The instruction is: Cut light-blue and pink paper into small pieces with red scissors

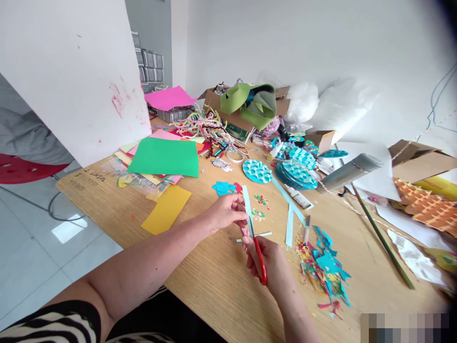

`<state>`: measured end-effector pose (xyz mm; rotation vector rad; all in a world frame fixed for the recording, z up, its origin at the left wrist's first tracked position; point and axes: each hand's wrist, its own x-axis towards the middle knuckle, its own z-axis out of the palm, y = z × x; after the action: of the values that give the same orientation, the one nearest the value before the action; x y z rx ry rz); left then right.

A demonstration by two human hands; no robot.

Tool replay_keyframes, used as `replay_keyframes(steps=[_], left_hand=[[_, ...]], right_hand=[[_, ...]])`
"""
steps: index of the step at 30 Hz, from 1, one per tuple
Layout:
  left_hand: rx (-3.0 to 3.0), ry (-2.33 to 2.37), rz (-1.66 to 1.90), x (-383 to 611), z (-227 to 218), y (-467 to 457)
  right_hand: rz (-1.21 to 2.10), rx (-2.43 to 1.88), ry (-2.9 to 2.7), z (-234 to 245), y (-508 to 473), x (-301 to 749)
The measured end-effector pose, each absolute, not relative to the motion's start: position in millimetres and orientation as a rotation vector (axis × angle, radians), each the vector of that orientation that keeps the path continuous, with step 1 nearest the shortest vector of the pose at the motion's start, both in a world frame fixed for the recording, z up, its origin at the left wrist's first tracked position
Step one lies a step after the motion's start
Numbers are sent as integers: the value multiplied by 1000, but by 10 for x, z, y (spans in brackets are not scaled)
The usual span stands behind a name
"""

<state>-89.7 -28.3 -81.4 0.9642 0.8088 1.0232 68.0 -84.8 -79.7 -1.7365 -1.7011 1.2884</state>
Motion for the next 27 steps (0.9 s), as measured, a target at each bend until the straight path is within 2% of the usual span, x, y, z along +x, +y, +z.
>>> replay_keyframes(steps=[27], left_hand=[[896,790,962,-845,-867,-312]], right_hand=[[1300,-1650,-1759,-824,-822,712]])
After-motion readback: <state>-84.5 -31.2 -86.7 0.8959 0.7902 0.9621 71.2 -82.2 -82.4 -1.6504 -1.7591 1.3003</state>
